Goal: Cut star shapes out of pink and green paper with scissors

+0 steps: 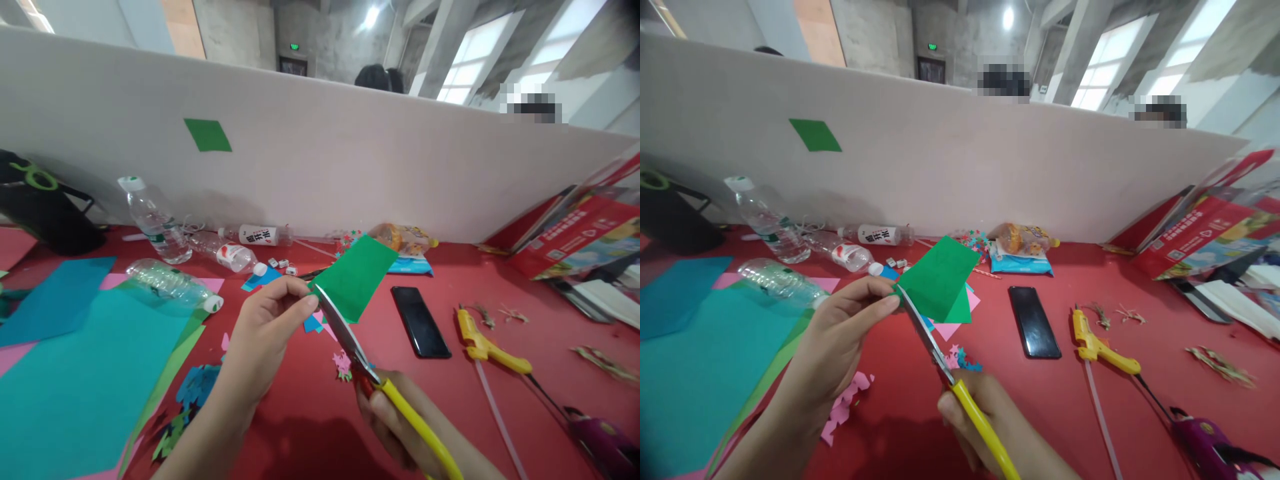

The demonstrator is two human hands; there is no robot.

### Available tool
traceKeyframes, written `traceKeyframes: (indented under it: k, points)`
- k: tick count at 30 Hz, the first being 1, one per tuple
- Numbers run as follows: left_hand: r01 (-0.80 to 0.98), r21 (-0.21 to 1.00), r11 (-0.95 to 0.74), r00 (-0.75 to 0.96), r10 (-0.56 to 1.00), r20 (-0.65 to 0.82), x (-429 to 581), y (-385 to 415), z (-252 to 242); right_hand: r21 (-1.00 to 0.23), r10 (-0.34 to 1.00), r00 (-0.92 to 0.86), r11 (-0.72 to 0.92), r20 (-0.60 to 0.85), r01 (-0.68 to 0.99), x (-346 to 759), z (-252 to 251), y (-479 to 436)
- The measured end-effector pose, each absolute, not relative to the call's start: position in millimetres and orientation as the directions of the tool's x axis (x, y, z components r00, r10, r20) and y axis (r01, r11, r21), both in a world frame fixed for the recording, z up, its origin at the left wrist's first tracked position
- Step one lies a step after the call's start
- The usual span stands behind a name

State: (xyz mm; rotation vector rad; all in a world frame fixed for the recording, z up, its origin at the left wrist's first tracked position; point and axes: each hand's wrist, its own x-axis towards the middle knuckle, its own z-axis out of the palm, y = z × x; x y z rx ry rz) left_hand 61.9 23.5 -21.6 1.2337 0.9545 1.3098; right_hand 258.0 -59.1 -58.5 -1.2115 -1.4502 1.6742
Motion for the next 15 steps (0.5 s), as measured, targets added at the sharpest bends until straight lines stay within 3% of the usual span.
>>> traceKeyframes:
  k: [15]
  points:
    - [-0.187,0.969,-0.160,0.060,0.983,0.174,64.6,26.3,-23.0,-0.959,0.902,-0.336,-0.219,-0.270,0.181,252.3,-55.3,-58.3]
